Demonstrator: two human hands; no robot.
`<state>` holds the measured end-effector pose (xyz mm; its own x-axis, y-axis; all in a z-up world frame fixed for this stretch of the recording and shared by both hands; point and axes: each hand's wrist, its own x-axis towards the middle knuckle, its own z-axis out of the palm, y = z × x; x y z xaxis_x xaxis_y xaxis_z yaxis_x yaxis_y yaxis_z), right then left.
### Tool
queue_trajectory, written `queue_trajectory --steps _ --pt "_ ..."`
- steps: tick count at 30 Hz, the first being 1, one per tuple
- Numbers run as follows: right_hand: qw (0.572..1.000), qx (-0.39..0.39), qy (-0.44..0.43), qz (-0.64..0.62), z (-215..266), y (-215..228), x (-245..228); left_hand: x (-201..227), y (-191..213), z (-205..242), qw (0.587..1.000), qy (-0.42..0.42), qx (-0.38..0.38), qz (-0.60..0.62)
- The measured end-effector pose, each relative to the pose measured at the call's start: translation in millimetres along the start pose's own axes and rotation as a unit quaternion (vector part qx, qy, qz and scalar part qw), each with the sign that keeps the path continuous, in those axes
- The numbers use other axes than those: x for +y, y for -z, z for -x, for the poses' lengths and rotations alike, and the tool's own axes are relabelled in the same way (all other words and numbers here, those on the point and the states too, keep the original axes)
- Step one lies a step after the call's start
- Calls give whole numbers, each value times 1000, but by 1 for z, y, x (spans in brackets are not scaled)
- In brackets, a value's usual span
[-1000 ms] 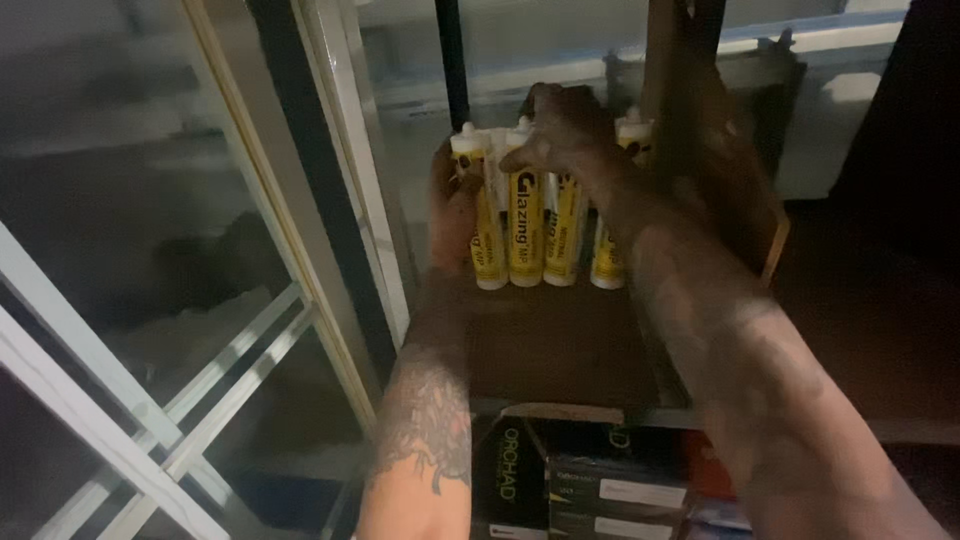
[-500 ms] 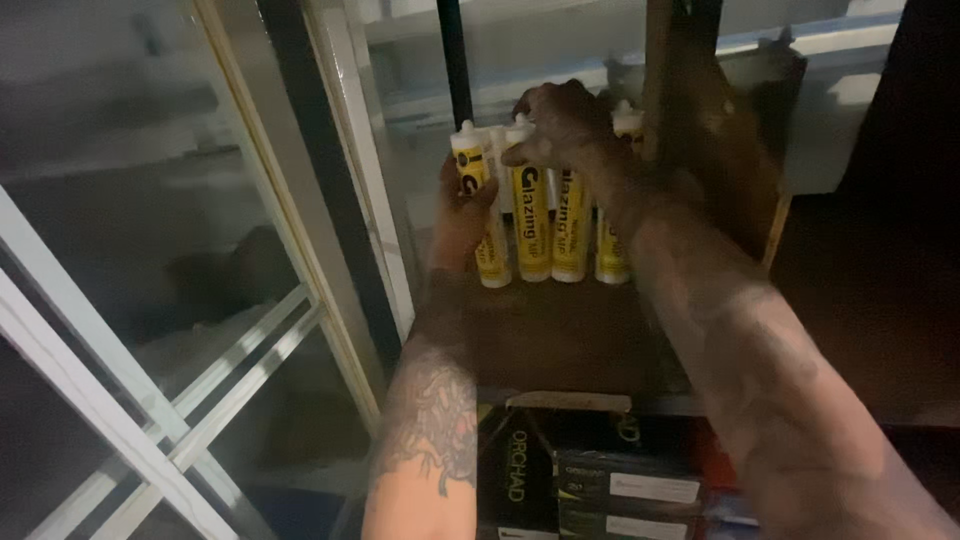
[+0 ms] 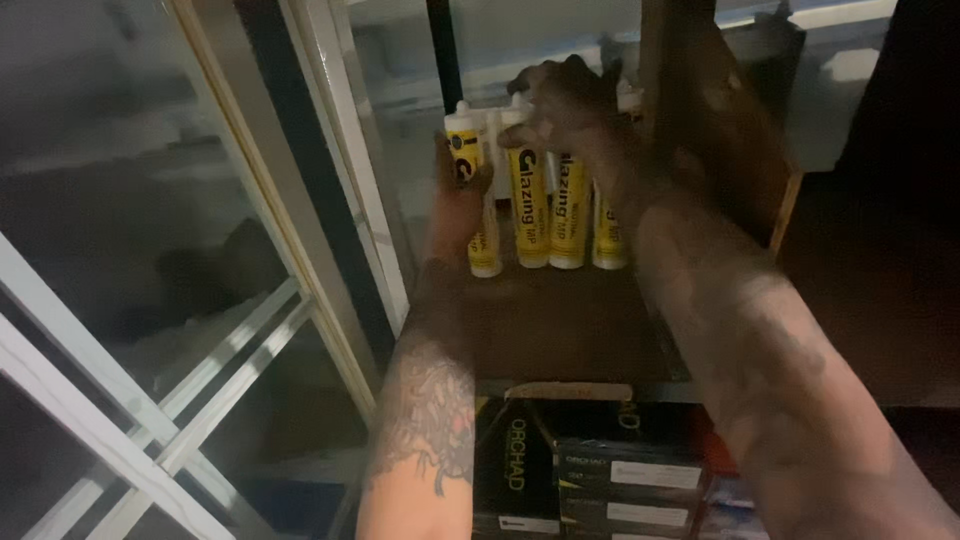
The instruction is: The person picks up several tubes of sealant from a cardboard box on the floor and places them upright onto a wooden shelf in a storage area.
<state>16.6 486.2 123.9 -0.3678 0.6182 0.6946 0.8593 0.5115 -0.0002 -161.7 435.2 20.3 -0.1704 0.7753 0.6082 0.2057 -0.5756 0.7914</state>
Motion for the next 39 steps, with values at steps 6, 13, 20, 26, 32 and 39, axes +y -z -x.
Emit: queue_trajectory --steps 6,13,20,26,32,39 --pt "991 -40 10 -126 -3 18 8 5 -3 7 995 -90 -21 30" --pt "978 -179 -54 89 15 59 -6 11 -3 9 995 -97 0 3" --pt "983 -157 -89 43 25 65 -11 14 -6 8 999 -38 13 21" --pt "991 -119 -9 52 11 41 13 6 -5 6 997 -73 18 -29" --pt "956 -106 -196 -192 -6 25 18 -4 -5 -1 996 -80 25 -37" --pt "987 -147 38 -44 -34 -16 84 8 -6 6 998 -27 27 -43"
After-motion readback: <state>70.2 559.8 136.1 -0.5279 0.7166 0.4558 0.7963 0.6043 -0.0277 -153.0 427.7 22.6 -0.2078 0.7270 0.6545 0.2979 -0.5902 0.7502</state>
